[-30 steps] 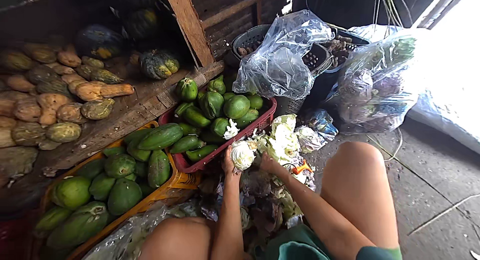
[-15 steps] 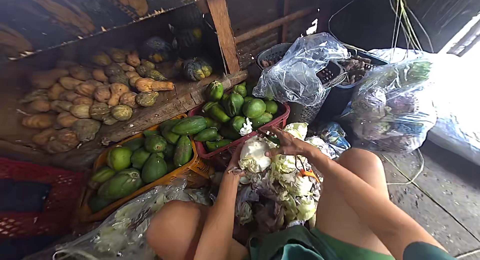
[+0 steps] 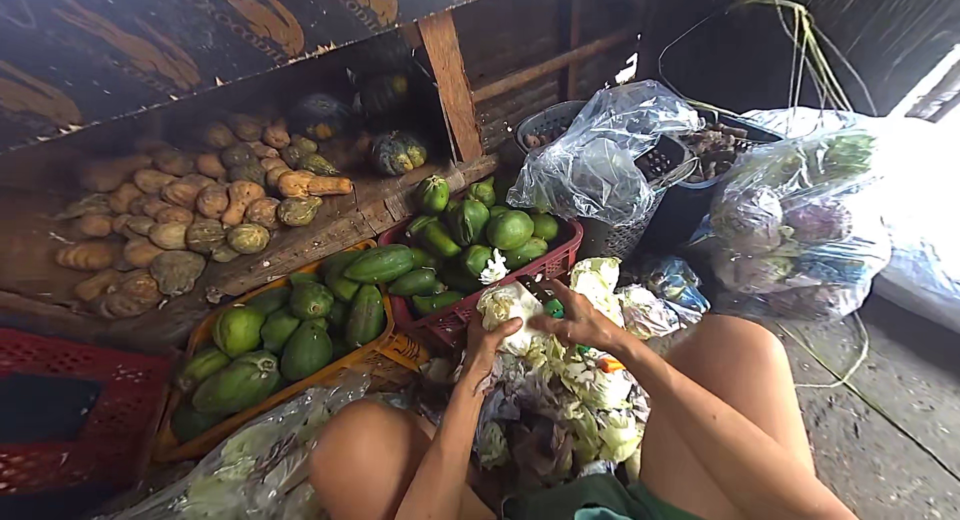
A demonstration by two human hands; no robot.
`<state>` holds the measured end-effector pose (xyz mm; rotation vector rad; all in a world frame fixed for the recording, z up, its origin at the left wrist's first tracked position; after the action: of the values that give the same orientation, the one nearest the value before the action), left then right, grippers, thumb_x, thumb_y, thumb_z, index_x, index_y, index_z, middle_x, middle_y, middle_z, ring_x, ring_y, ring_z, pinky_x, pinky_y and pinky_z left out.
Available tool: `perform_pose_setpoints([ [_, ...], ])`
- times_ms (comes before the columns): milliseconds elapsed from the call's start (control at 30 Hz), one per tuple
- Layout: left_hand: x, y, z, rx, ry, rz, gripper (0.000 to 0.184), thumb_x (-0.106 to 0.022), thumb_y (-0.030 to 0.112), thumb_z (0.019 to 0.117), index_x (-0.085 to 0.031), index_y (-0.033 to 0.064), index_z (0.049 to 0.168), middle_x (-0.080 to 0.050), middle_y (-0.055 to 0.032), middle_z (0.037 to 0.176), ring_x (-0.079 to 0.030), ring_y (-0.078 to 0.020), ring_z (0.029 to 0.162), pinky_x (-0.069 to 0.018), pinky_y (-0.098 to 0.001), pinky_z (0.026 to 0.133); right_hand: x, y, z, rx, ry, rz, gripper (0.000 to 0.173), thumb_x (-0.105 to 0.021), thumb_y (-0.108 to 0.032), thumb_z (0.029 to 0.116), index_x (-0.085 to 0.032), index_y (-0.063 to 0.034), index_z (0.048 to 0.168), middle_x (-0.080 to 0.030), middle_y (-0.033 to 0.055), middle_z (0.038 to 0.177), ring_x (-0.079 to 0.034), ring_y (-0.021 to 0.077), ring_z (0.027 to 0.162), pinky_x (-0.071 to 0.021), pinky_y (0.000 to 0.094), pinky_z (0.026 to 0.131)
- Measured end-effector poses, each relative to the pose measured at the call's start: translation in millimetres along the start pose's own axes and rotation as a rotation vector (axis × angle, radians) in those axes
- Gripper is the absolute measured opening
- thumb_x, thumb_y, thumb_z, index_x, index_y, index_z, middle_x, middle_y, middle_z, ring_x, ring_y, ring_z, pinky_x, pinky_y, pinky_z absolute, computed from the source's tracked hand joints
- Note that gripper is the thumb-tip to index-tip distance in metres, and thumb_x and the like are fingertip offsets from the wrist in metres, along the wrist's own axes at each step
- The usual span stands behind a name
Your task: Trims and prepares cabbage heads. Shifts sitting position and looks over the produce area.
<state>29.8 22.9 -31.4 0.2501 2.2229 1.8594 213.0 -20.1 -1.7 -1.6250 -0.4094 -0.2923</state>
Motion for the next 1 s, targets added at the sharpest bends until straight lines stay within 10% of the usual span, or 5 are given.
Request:
perform_pose_setpoints([
  [233, -3.5, 13.4, 9.8, -0.002, -0.018, 0.126, 0.079, -0.081, 0.015, 0.0722, -0.046, -0.0042, 0.14, -0.064, -0.0146, 0.122, -0.065, -0.0117, 0.107, -0.0546, -0.0284, 0.093, 22.2, 7.8, 3.4, -0.006, -0.009, 0.005, 0.056, -0.081, -0.024, 0.0819, -0.06, -0.0027, 0.13, -0.067, 0.009, 0.1, -0.063, 0.012, 0.073, -0.0558, 0.0335, 0.068],
  [433, -6.5, 23.5, 10.4, -0.106, 0.043, 0.423, 0.104, -0.091, 0.03, 0.0595, -0.043, -0.001, 0.147, -0.063, -0.0205, 0.13, -0.062, -0.0254, 0.12, -0.0503, -0.044, 0.104, 7.6, 10.3, 7.6, -0.058, 0.039, -0.154, 0.064, -0.071, -0.02, 0.0831, -0.054, -0.0024, 0.142, -0.068, 0.0216, 0.111, -0.067, 0.0335, 0.098, -0.0518, 0.0548, 0.088],
  [1000, -3.0, 14.3, 12.1, -0.047, 0.026, 0.544, 0.118, -0.093, 0.034, 0.0551, -0.033, -0.0015, 0.151, -0.057, -0.0239, 0.135, -0.057, -0.03, 0.127, -0.0469, -0.0465, 0.106, -2.5, 6.7, 11.0, -0.307, 0.013, -0.374, 0.049, -0.069, -0.017, 0.0856, -0.057, -0.0031, 0.13, -0.067, 0.0207, 0.107, -0.066, 0.0375, 0.101, -0.0512, 0.0578, 0.085],
])
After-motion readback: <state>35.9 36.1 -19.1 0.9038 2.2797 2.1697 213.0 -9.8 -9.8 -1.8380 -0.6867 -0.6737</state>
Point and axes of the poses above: each hand's wrist, its own z-axis towards the middle knuckle, its own x-axis out of the back of the hand, y = z × x, the point moved 4 cm from there along z, towards the middle knuckle
